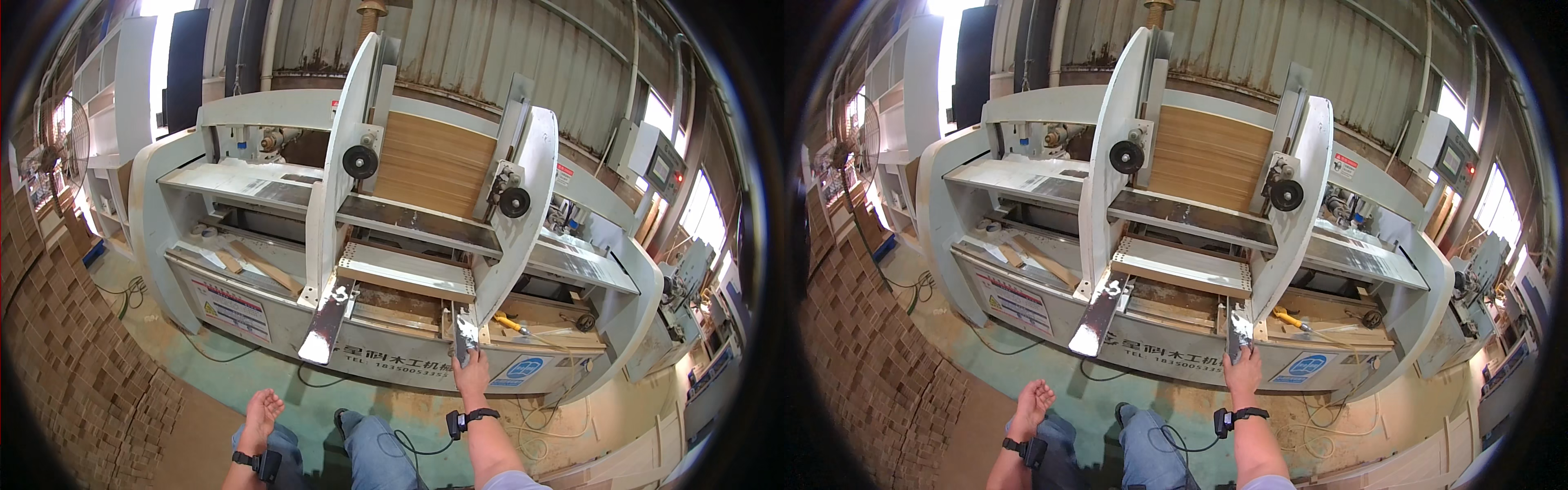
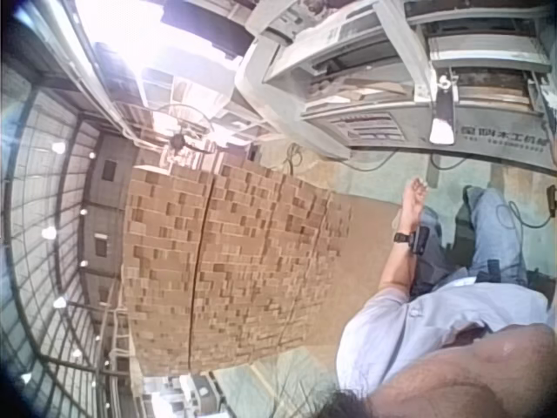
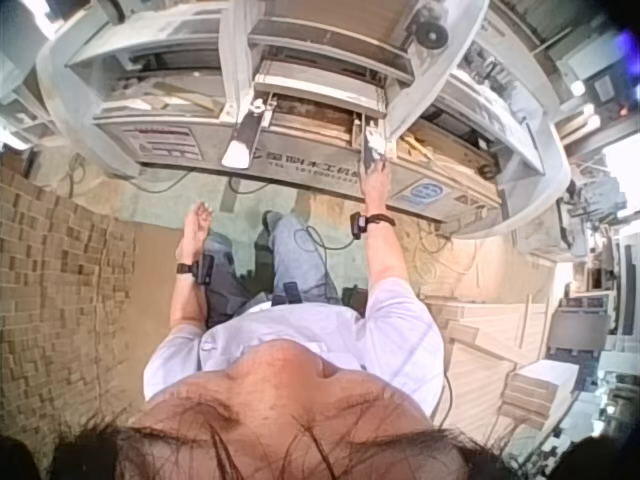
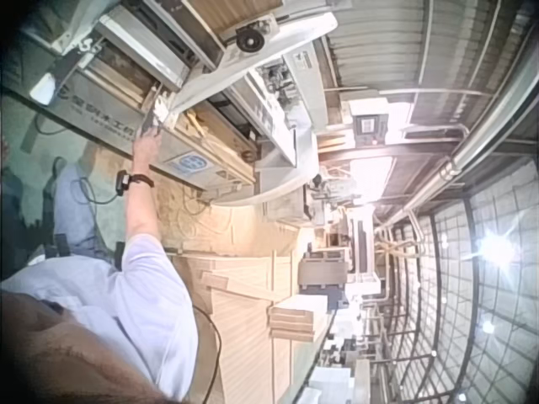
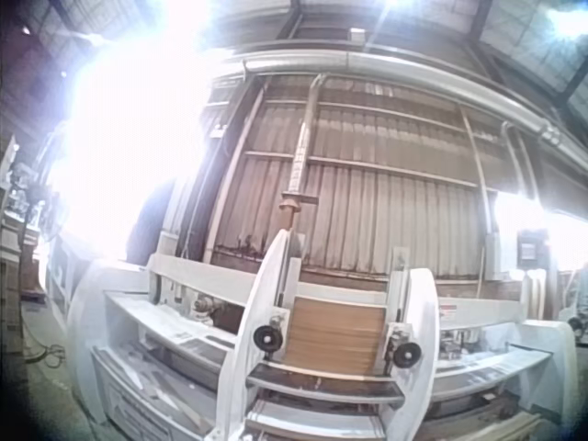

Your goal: Operating a woodworking machine to process wood panels in a factory.

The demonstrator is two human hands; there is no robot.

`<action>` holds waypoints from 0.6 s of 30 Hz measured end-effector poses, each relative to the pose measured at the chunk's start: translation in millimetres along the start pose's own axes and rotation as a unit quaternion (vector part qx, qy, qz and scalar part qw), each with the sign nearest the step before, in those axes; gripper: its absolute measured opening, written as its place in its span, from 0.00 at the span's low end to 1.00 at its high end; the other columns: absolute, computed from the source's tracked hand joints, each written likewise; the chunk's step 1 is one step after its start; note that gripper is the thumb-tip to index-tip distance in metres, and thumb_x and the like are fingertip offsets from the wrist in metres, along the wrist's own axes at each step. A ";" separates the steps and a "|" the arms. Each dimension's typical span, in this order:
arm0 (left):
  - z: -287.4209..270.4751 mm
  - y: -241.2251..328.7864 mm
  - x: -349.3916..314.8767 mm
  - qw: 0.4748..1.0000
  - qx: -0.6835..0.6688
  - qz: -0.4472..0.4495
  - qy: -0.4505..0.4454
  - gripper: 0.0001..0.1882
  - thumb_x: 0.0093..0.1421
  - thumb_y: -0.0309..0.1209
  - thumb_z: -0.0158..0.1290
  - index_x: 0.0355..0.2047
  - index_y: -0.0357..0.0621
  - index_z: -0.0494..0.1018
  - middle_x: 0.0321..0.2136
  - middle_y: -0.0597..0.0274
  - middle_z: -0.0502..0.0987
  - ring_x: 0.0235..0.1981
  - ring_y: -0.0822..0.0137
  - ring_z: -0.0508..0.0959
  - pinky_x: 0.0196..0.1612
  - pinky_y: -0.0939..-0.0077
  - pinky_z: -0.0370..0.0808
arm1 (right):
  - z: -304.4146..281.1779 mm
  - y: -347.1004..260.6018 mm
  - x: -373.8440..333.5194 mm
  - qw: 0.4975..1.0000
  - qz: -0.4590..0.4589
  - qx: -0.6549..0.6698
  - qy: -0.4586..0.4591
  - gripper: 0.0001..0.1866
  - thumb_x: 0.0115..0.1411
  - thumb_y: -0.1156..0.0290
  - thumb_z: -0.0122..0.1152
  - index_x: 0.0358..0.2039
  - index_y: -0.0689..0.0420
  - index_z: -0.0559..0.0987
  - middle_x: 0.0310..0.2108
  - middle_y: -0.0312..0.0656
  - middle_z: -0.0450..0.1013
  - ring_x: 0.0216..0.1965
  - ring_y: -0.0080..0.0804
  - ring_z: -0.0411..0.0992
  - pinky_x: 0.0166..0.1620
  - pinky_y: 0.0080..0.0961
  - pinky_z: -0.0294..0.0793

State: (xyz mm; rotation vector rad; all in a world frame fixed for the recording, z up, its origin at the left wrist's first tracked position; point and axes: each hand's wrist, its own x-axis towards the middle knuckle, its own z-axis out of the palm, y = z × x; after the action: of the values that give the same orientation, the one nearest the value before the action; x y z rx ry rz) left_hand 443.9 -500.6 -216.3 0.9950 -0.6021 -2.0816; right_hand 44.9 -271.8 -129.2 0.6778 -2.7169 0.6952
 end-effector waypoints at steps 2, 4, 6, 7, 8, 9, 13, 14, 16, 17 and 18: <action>-0.2 0.3 -0.5 1.000 -0.003 0.001 -0.001 0.05 0.57 0.33 0.45 0.30 0.46 0.67 0.21 0.66 0.71 0.23 0.69 0.73 0.30 0.72 0.73 | -0.8 -1.3 -0.4 1.000 0.003 -0.001 -0.002 0.28 0.48 0.53 0.59 0.46 0.55 0.69 0.52 0.53 0.59 0.52 0.48 0.60 0.51 0.37 0.64; -0.9 0.3 0.3 1.000 -0.002 0.001 0.002 0.05 0.57 0.33 0.45 0.30 0.46 0.67 0.21 0.66 0.71 0.23 0.69 0.73 0.30 0.72 0.73 | -1.4 -2.4 -0.5 1.000 0.003 -0.001 -0.003 0.28 0.48 0.53 0.59 0.46 0.55 0.69 0.52 0.53 0.59 0.52 0.48 0.60 0.51 0.37 0.64; -1.3 0.3 1.1 1.000 -0.001 0.000 0.005 0.05 0.57 0.33 0.45 0.30 0.46 0.67 0.21 0.66 0.71 0.23 0.68 0.73 0.30 0.72 0.73 | -2.3 -3.2 -0.5 1.000 0.004 -0.001 -0.004 0.27 0.48 0.53 0.59 0.46 0.54 0.69 0.52 0.53 0.59 0.52 0.48 0.60 0.51 0.37 0.64; -1.5 0.0 1.1 1.000 -0.003 0.002 0.003 0.05 0.57 0.33 0.46 0.30 0.46 0.67 0.21 0.66 0.71 0.23 0.68 0.73 0.30 0.72 0.73 | -2.9 -3.3 -0.8 1.000 0.006 0.001 -0.006 0.27 0.48 0.53 0.59 0.47 0.54 0.69 0.53 0.53 0.58 0.52 0.48 0.60 0.51 0.37 0.64; -1.6 -0.3 1.1 1.000 -0.005 0.003 0.001 0.05 0.57 0.33 0.46 0.30 0.46 0.67 0.21 0.66 0.71 0.23 0.68 0.73 0.30 0.72 0.73 | -3.1 -3.2 -0.9 1.000 0.009 0.003 -0.008 0.27 0.48 0.53 0.58 0.47 0.54 0.69 0.53 0.52 0.58 0.52 0.48 0.59 0.51 0.37 0.64; -2.3 -0.7 1.6 1.000 -0.006 0.003 0.001 0.05 0.57 0.33 0.46 0.30 0.46 0.67 0.21 0.66 0.71 0.23 0.68 0.73 0.30 0.72 0.73 | -2.8 -3.1 -1.0 1.000 0.008 0.003 -0.008 0.27 0.48 0.53 0.58 0.47 0.54 0.69 0.53 0.52 0.58 0.52 0.48 0.59 0.51 0.37 0.64; -3.9 -1.3 3.0 1.000 -0.005 0.003 -0.008 0.05 0.56 0.33 0.46 0.30 0.46 0.67 0.21 0.65 0.71 0.24 0.68 0.73 0.30 0.72 0.73 | -1.8 -2.8 -1.3 1.000 0.005 -0.011 0.006 0.26 0.49 0.54 0.58 0.47 0.53 0.69 0.52 0.51 0.60 0.52 0.46 0.61 0.50 0.37 0.65; -3.7 -1.3 2.9 1.000 -0.003 0.001 -0.006 0.05 0.56 0.33 0.46 0.30 0.46 0.67 0.21 0.65 0.71 0.24 0.68 0.73 0.30 0.72 0.73 | -1.6 -2.8 -1.2 1.000 0.005 -0.011 0.007 0.26 0.49 0.54 0.58 0.46 0.53 0.69 0.52 0.51 0.60 0.52 0.46 0.61 0.50 0.37 0.64; -2.8 -1.6 2.3 1.000 -0.004 0.004 -0.006 0.05 0.57 0.33 0.46 0.30 0.46 0.67 0.21 0.65 0.71 0.24 0.68 0.73 0.30 0.72 0.73 | -2.2 -3.3 -1.0 1.000 0.007 -0.010 0.004 0.26 0.49 0.54 0.58 0.46 0.53 0.69 0.52 0.51 0.60 0.52 0.46 0.61 0.50 0.37 0.64; -2.6 -1.7 2.0 1.000 -0.004 0.007 -0.007 0.05 0.57 0.33 0.46 0.30 0.46 0.67 0.22 0.65 0.71 0.24 0.68 0.73 0.30 0.72 0.73 | -2.6 -3.6 -1.0 1.000 0.008 -0.009 0.001 0.26 0.49 0.54 0.58 0.46 0.53 0.69 0.52 0.51 0.60 0.52 0.47 0.60 0.50 0.37 0.64; -3.1 -1.8 2.3 1.000 -0.004 0.007 -0.006 0.05 0.57 0.33 0.46 0.30 0.46 0.67 0.22 0.65 0.71 0.24 0.68 0.73 0.30 0.72 0.73 | -2.9 -3.8 -0.9 1.000 0.008 -0.009 0.001 0.26 0.49 0.54 0.58 0.46 0.53 0.69 0.52 0.51 0.60 0.52 0.47 0.60 0.50 0.37 0.64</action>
State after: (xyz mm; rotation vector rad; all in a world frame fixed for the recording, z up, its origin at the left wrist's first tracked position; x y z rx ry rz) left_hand 444.5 -501.6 -220.3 0.9705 -0.6040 -2.0785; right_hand 48.0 -272.9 -125.6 0.6510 -2.7261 0.6733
